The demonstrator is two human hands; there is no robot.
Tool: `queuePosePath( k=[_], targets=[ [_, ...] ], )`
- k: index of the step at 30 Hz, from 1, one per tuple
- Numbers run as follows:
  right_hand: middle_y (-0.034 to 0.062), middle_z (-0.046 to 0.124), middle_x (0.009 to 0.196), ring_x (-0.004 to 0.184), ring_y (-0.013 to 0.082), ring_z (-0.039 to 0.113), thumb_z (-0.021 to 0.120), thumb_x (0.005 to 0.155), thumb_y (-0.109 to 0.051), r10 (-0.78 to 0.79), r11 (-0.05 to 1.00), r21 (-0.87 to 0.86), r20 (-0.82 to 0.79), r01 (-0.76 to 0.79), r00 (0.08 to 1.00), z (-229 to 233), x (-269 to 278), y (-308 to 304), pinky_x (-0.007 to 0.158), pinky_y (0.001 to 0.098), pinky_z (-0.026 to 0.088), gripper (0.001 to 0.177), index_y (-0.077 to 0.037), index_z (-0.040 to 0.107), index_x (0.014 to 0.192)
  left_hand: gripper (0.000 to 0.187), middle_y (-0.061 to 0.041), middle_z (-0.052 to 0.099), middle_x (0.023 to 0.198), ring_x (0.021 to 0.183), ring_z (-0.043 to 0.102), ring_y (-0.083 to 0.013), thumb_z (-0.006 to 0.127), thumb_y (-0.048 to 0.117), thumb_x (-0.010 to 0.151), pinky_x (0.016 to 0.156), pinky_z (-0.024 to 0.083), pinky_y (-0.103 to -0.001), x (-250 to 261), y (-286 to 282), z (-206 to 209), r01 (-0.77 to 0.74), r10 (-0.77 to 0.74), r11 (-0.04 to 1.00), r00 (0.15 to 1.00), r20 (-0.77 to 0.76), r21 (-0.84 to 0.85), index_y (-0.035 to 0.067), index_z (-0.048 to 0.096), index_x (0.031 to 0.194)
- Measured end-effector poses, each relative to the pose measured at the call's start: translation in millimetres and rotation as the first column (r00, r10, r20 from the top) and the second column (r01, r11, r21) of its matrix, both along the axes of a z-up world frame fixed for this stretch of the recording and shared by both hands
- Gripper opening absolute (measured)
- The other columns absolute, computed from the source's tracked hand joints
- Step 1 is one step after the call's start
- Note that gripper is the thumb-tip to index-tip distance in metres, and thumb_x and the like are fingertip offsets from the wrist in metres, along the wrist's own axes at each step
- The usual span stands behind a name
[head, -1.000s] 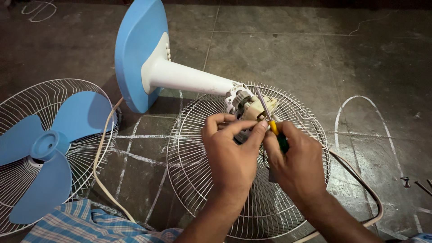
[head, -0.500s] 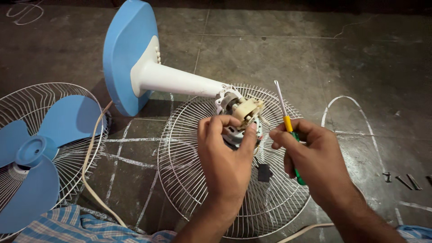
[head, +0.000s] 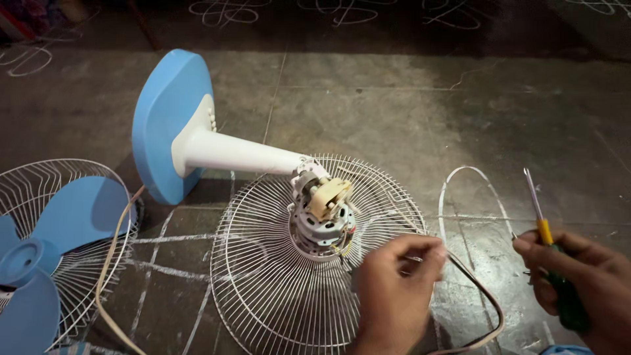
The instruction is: The person uses a screwdriver to remove screws from the motor housing of an electric fan. They loosen and remove several screws, then detach a plastic component from the motor assembly.
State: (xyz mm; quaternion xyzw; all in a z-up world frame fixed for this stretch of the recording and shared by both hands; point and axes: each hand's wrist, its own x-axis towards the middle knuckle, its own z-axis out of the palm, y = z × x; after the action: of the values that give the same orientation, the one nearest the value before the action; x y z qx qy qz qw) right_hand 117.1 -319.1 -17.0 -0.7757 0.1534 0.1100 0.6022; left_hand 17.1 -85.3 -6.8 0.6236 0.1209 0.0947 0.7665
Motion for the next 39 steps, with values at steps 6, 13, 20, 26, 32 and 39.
queuePosePath(
  k=[6,13,20,26,32,39],
  targets=[
    [0.0096,0.057,0.072,0.053,0.02,0.049,0.076,0.094,-0.01,0.081,0.996,0.034,0.001,-0.081,0.997,-35,15,-41,0.042,0.0374,0.036,0.021,0.002,0.073,0.112,0.027,-0.005,0.077,0.093,0.08,0.073,-0.0128,0.075,0.025,0.092,0.068,0.056,-0.027,37,-70,-17,0.049,-0.141,0.902,0.972,-0.187,-0.429,0.004,0.077,0.11],
    [0.0111,0.059,0.065,0.051,0.0177,0.05,0.078,0.094,-0.015,0.152,0.976,-0.149,-0.059,-0.159,0.987,-42,20,-43,0.044,0.0335,0.035,0.023,-0.001,0.075,0.112,0.024,-0.003,0.076,0.092,0.086,0.072,-0.0132,0.079,0.017,0.086,0.078,0.054,-0.03,60,-104,-34,0.002,-0.155,0.843,0.958,-0.24,-0.537,0.003,0.073,0.105],
    [0.0086,0.06,0.069,0.057,0.0158,0.053,0.085,0.089,-0.014,0.224,0.927,-0.279,-0.127,-0.251,0.966,-25,16,-43,0.048,0.0324,0.039,0.028,-0.004,0.074,0.113,0.023,-0.007,0.076,0.089,0.08,0.07,-0.0145,0.076,0.011,0.087,0.08,0.059,-0.028,74,-122,-55,-0.024,-0.164,0.788,0.955,-0.248,-0.615,-0.002,0.075,0.105],
    [0.0113,0.062,0.065,0.056,0.0188,0.052,0.081,0.093,-0.022,0.03,0.961,-0.263,-0.194,-0.081,0.981,-15,24,-51,0.048,0.0329,0.038,0.03,-0.001,0.076,0.113,0.023,-0.01,0.075,0.091,0.079,0.072,-0.0163,0.071,0.013,0.092,0.077,0.061,-0.027,90,-139,-73,-0.123,-0.165,0.782,0.905,-0.393,-0.611,-0.004,0.072,0.107],
    [0.0082,0.061,0.072,0.057,0.0177,0.048,0.078,0.093,-0.028,-0.35,0.914,-0.265,-0.128,0.308,0.928,-8,34,-70,0.046,0.0336,0.037,0.032,0.0,0.072,0.107,0.032,-0.007,0.068,0.087,0.074,0.064,-0.014,0.066,0.032,0.098,0.073,0.053,-0.028,109,-148,-100,-0.037,-0.249,0.861,0.837,-0.486,-0.506,0.0,0.067,0.103],
    [0.0097,0.055,0.069,0.058,0.0201,0.047,0.083,0.093,-0.037,-0.23,0.96,-0.198,-0.165,0.196,0.959,-31,43,-101,0.049,0.0347,0.037,0.041,0.003,0.074,0.095,0.039,-0.004,0.058,0.077,0.07,0.051,-0.0141,0.066,0.039,0.094,0.065,0.042,-0.032,120,-166,-115,0.145,-0.245,0.959,0.852,-0.463,-0.242,0.0,0.068,0.097]
  ],
)
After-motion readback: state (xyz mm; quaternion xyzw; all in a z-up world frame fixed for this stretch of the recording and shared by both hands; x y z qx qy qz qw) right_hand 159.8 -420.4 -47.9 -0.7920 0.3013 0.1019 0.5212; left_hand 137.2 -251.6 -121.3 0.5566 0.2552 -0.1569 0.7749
